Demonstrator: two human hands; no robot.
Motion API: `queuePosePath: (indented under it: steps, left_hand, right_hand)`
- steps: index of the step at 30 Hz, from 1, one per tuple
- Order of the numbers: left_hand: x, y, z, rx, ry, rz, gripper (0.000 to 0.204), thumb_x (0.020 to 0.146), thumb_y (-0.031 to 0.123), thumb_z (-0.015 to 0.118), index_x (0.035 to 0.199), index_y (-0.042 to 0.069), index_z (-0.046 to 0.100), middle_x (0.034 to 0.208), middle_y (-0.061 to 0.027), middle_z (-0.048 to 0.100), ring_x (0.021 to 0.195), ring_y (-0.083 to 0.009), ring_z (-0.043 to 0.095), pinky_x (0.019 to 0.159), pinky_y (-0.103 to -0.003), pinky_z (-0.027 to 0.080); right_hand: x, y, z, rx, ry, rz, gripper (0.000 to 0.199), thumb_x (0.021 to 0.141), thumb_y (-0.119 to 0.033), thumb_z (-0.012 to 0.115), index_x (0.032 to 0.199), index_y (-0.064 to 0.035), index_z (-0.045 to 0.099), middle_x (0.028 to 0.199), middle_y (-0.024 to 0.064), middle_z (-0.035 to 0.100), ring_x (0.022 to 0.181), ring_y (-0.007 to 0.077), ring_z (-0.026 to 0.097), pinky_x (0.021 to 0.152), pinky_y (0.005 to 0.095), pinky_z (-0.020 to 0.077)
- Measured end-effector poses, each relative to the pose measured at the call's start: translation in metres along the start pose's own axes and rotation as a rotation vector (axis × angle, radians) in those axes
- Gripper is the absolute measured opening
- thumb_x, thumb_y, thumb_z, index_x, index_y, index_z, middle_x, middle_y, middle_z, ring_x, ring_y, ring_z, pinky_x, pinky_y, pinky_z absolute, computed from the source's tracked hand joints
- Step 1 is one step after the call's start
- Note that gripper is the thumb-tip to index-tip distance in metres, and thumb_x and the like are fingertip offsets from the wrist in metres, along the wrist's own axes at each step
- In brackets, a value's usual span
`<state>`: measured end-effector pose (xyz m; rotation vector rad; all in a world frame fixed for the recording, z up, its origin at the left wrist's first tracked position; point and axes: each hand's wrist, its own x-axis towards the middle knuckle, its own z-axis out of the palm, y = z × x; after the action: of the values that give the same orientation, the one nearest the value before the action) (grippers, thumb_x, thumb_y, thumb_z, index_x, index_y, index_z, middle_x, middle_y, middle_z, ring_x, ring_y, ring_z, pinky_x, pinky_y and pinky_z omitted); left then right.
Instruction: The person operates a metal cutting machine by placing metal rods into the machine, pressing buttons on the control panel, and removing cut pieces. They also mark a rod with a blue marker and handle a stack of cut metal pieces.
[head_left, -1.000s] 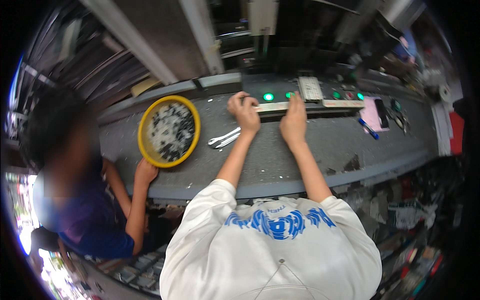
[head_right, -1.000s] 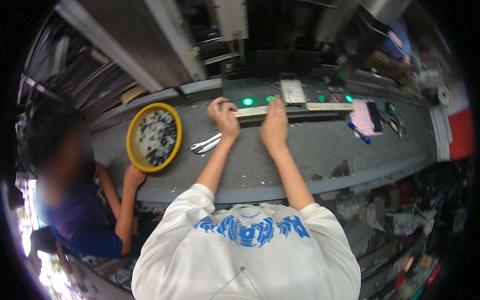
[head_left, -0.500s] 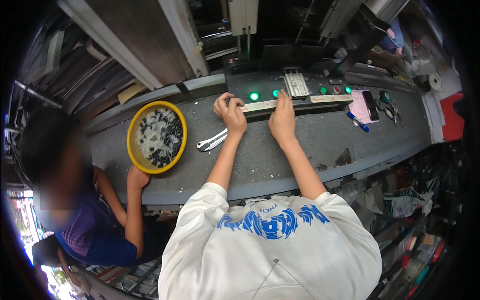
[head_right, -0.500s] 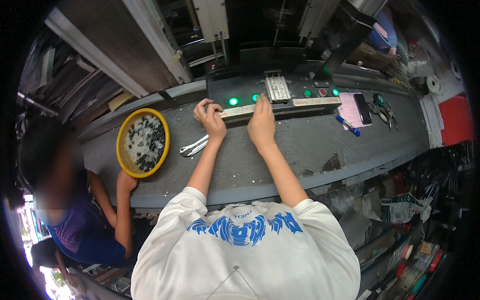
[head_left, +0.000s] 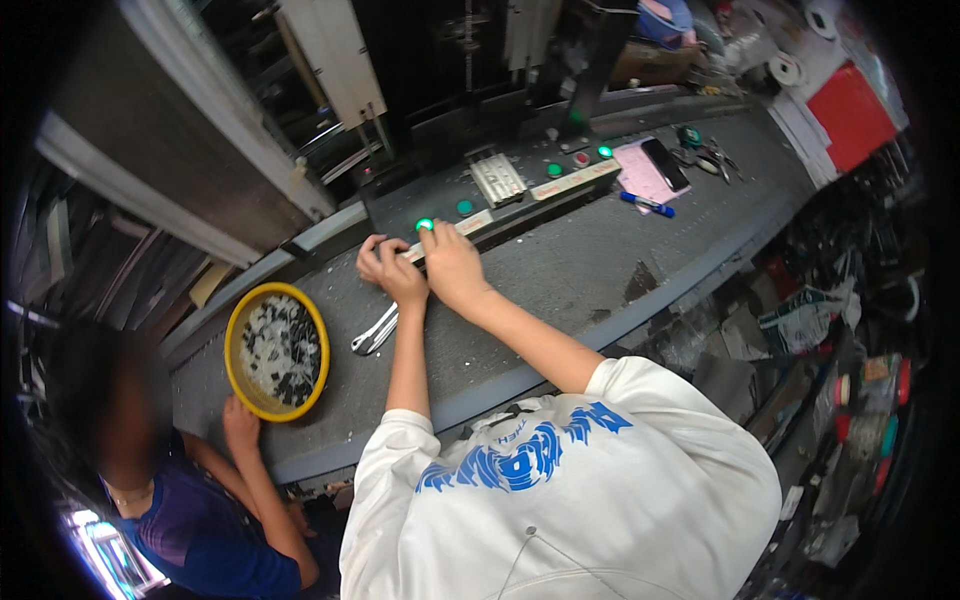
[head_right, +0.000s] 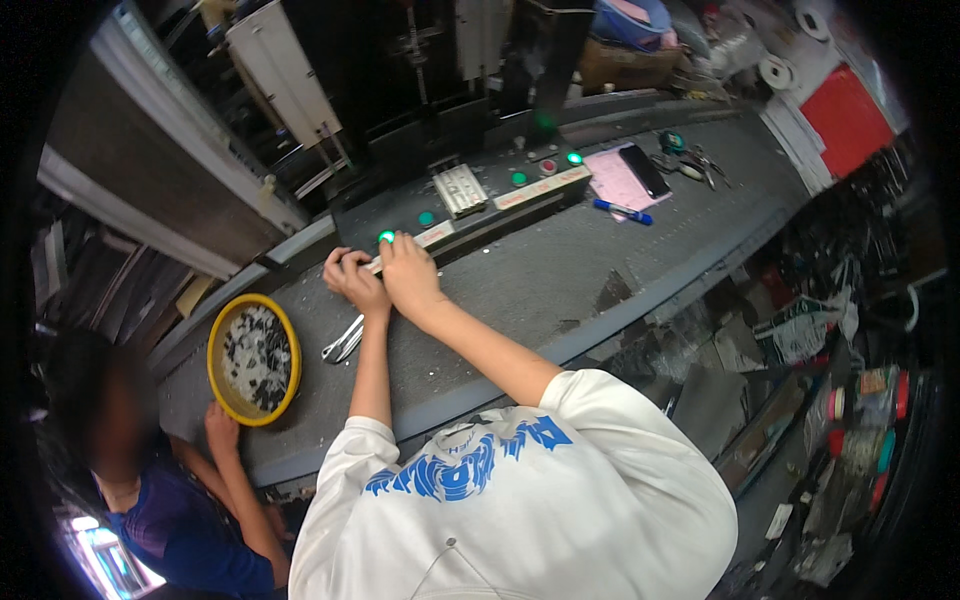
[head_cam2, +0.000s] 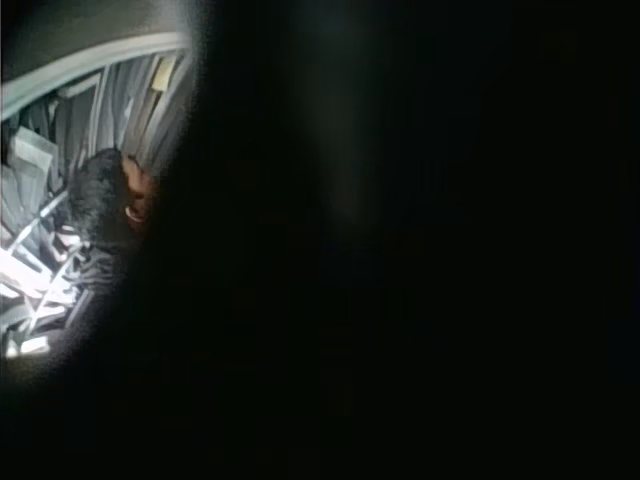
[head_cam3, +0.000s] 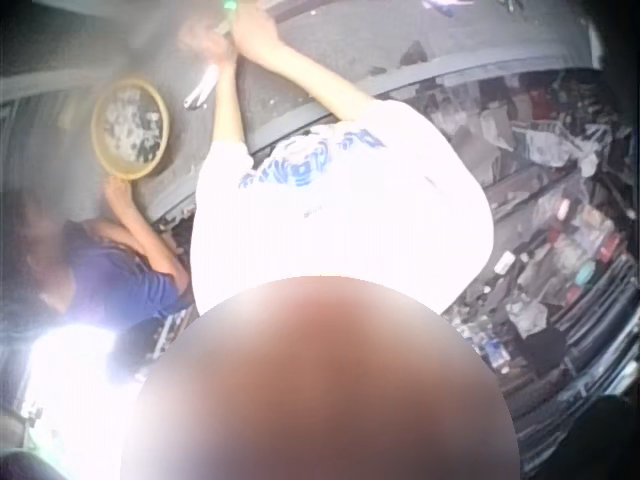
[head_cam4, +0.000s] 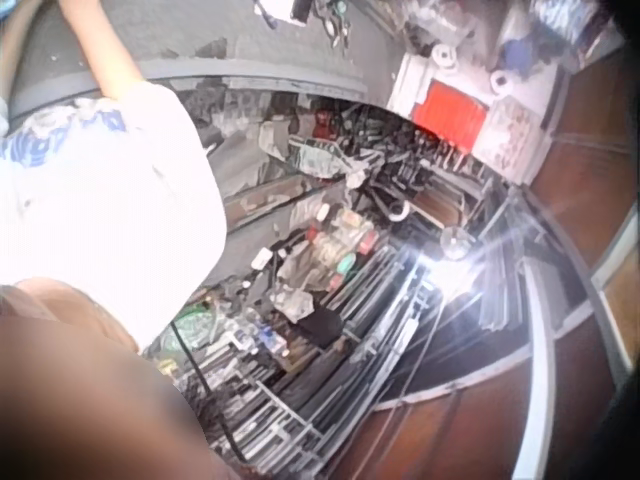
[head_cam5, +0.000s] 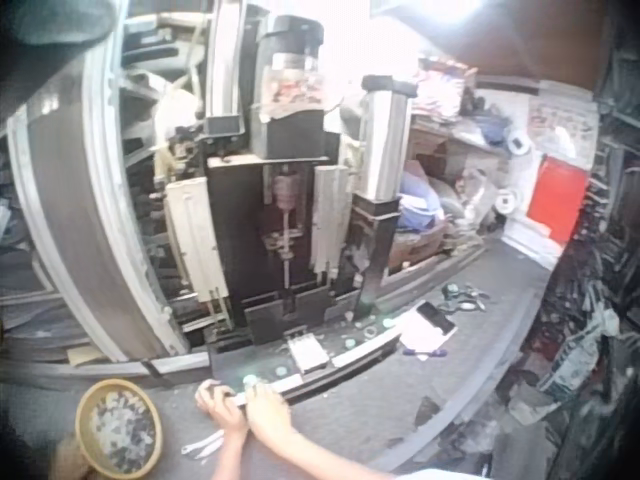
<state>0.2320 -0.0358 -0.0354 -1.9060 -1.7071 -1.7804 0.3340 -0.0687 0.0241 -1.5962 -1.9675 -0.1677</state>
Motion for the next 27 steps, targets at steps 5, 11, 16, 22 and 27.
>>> queuePosePath:
  steps: [5,11,16,22,27]
  left_hand:
    - [-0.003,0.003,0.001,0.016,-0.005,-0.028,0.014,0.083,0.011,0.048,0.083,0.008,0.061,0.119,-0.0134,0.053,0.119,-0.0334,0.042,0.102,-0.048,0.027]
    - [-0.004,0.006,0.002,0.074,0.023,-0.063,0.016,0.083,0.009,0.046,0.085,0.008,0.062,0.120,-0.0124,0.053,0.119,-0.0326,0.042,0.103,-0.048,0.026]
    - [-0.005,0.006,0.007,0.138,0.097,-0.071,0.018,0.081,0.005,0.046,0.085,0.008,0.063,0.120,-0.0127,0.053,0.123,-0.0324,0.041,0.108,-0.049,0.022]
    - [-0.018,0.025,0.017,0.445,0.255,-0.284,0.016,0.098,0.022,0.051,0.105,0.014,0.063,0.128,-0.0113,0.047,0.124,-0.0320,0.038,0.105,-0.048,0.025]
    - [-0.093,0.099,0.031,0.510,0.288,-0.422,0.023,0.096,0.022,0.056,0.117,0.012,0.056,0.131,-0.0133,0.044,0.127,-0.0333,0.035,0.105,-0.050,0.024]
  right_hand:
    - [0.006,0.007,-0.005,-0.020,-0.165,-0.016,0.044,0.077,-0.007,0.062,0.119,0.0053,0.056,0.107,0.0174,0.059,0.103,0.0321,0.058,0.089,0.0372,0.0487]
    - [-0.036,0.035,-0.048,0.427,-0.011,0.034,0.049,0.077,0.002,0.057,0.125,0.0024,0.055,0.121,0.0201,0.057,0.117,0.0375,0.053,0.102,0.0453,0.0434]
    - [-0.069,0.137,-0.082,0.344,0.101,0.107,0.052,0.076,0.004,0.055,0.128,0.0011,0.052,0.131,0.0208,0.051,0.121,0.0387,0.049,0.105,0.0467,0.0405]
    - [-0.021,0.301,-0.108,0.040,0.170,0.180,0.058,0.075,0.000,0.062,0.132,0.0050,0.048,0.131,0.0203,0.050,0.119,0.0363,0.050,0.103,0.0448,0.0415]
    - [-0.011,0.344,-0.099,-0.009,0.023,0.071,0.048,0.078,-0.004,0.062,0.125,0.0031,0.053,0.123,0.0177,0.054,0.106,0.0335,0.056,0.092,0.0422,0.0459]
